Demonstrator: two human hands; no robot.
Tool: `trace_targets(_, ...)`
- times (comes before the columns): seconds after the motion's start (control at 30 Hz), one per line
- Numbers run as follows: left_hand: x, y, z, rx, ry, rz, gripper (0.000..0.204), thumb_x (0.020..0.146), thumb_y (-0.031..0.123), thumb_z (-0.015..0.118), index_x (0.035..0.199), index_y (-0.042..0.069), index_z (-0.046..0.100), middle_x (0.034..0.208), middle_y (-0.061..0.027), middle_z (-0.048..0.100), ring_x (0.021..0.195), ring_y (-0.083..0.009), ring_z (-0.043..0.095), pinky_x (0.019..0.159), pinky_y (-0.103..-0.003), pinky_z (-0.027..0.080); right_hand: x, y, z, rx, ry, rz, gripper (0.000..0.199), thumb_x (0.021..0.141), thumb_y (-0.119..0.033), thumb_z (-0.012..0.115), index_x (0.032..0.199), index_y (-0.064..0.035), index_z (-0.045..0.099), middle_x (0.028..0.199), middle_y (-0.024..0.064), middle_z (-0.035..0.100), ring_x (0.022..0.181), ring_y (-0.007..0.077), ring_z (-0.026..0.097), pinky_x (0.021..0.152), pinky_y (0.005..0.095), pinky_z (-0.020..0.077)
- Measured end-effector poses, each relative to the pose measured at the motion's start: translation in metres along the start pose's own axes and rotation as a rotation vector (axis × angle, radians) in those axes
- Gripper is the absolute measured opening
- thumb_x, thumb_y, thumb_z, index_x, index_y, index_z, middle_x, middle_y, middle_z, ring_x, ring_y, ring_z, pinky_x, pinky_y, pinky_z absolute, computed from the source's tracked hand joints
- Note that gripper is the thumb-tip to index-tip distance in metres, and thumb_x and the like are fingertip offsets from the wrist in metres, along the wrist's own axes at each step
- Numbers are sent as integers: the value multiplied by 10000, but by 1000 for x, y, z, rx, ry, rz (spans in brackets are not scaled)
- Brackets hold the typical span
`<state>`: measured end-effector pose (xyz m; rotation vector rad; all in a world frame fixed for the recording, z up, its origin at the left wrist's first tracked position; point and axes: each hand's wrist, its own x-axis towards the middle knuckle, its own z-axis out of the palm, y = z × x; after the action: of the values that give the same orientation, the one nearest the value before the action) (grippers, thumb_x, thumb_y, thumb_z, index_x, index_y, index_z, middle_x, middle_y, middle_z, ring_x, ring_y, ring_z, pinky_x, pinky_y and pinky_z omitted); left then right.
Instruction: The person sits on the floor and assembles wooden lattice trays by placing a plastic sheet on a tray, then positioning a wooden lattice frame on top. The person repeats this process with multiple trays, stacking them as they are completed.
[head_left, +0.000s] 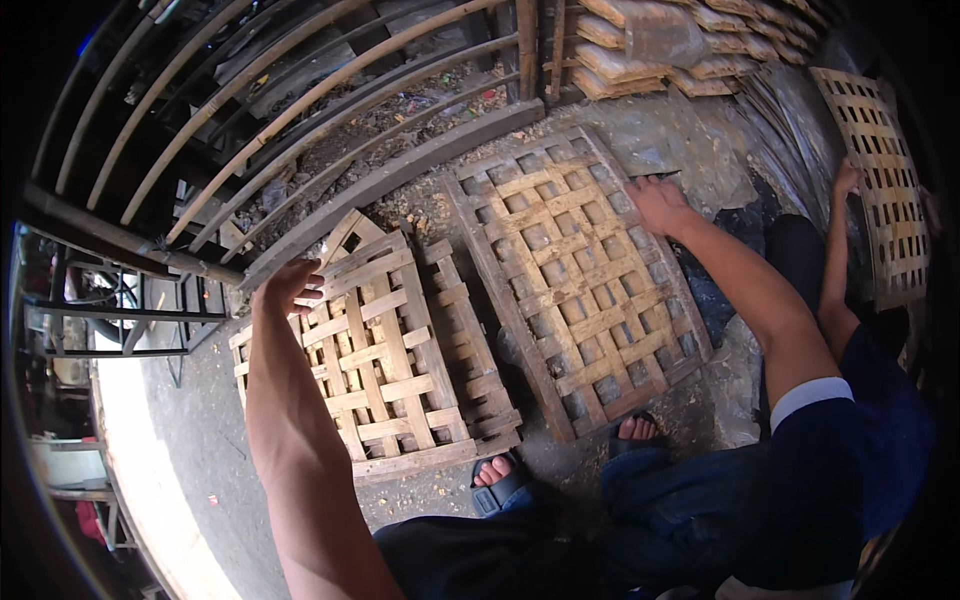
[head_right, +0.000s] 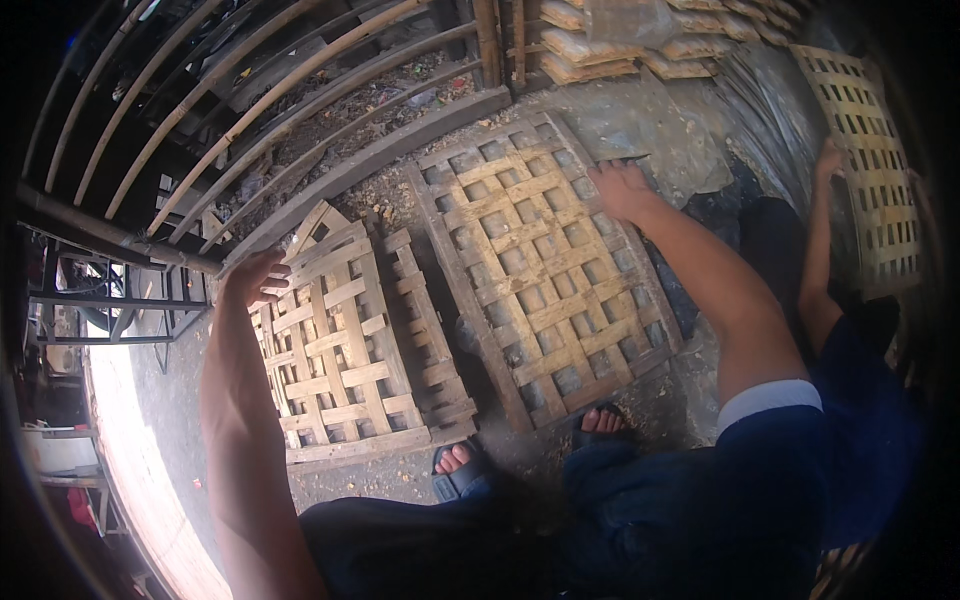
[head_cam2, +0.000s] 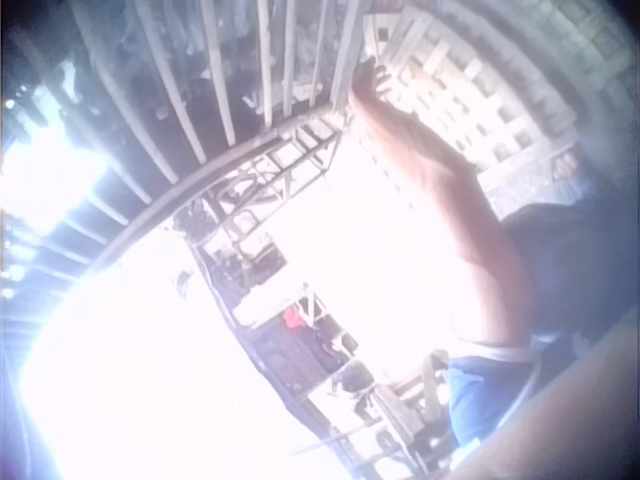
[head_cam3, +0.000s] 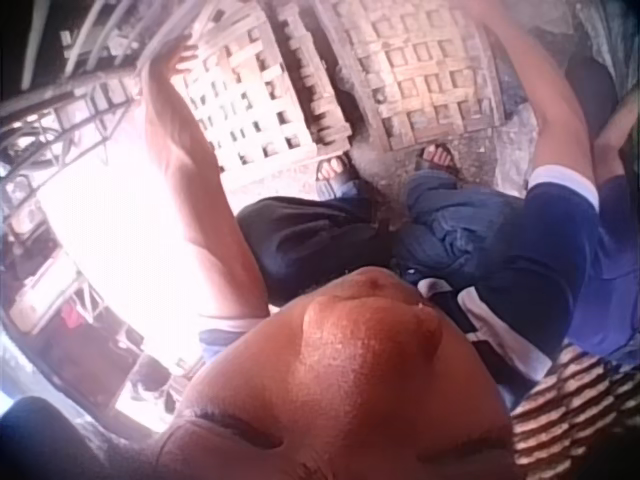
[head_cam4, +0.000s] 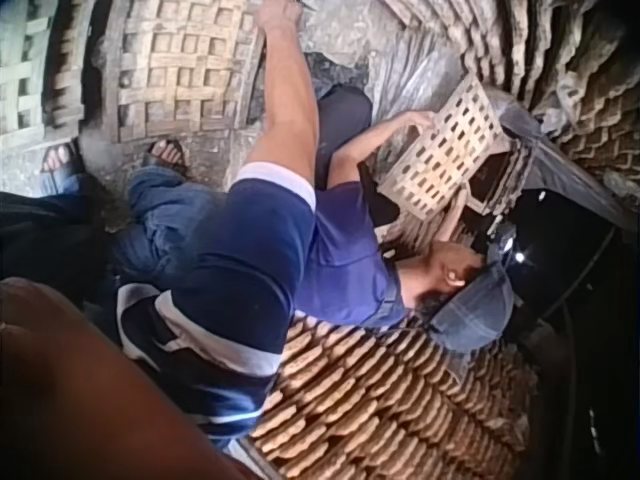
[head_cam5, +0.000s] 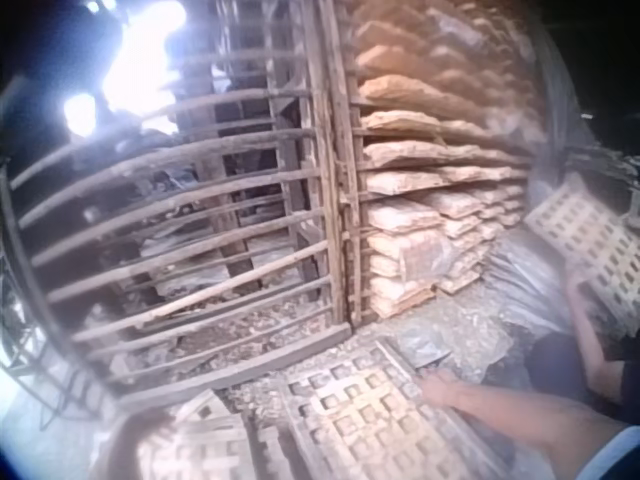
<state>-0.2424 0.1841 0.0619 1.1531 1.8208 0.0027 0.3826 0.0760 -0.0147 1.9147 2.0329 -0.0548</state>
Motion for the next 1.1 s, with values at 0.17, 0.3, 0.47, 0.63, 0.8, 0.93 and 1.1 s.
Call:
trace_targets(0.17,23,1,11,-12,20,23,527,1008,444,520,1440,150,453,1266,-79,632,1035,-233,641,841,-503,486,29,14,9,-16,87,26,642,818,-114,646,1433,-79,464,1295,179,586,1237,345,551,989,470,460)
trace_targets(0.3,45,-10,19,-8,17,0,435,995,423,551,1337,156,537,1090,-18,648,827,-157,624,745,-445,498,62,7,2,-43,86,26,657,845,-121,621,1475,-115,435,1300,176,588,1229,328,558,950,448,487)
trace_targets(0.47,57,-4,29,48,35,-42,402,994,414,550,1298,152,565,1010,-8,591,778,-143,578,686,-424,524,107,0,-3,-151,78,91,616,907,-102,572,1499,-177,420,1315,155,586,1234,290,562,915,417,514)
trace_targets(0.63,59,-7,29,30,58,-54,314,983,419,566,1122,144,629,816,17,535,680,-124,496,594,-328,474,137,-6,-6,-229,32,113,588,938,-108,553,1504,-194,419,1311,140,594,1207,275,587,904,405,526)
trace_targets(0.8,66,-7,29,1,77,-72,304,976,419,571,1097,149,640,789,35,522,657,-106,481,592,-337,466,149,-3,20,-199,180,75,527,906,-99,584,1425,-131,498,1233,150,637,1137,287,633,904,399,540)
trace_targets(0.93,69,-4,30,39,72,-86,292,973,413,569,1068,144,633,787,38,517,658,-106,484,590,-356,462,143,12,33,-103,282,-26,494,869,-36,592,1358,-87,540,1177,187,650,1082,319,658,884,400,553)
trace_targets(1.1,67,-5,31,46,83,-78,284,974,406,563,1058,142,628,794,37,523,677,-107,505,600,-354,462,125,16,20,45,144,11,421,864,23,547,1277,-57,562,1138,210,657,1082,352,657,904,436,545)
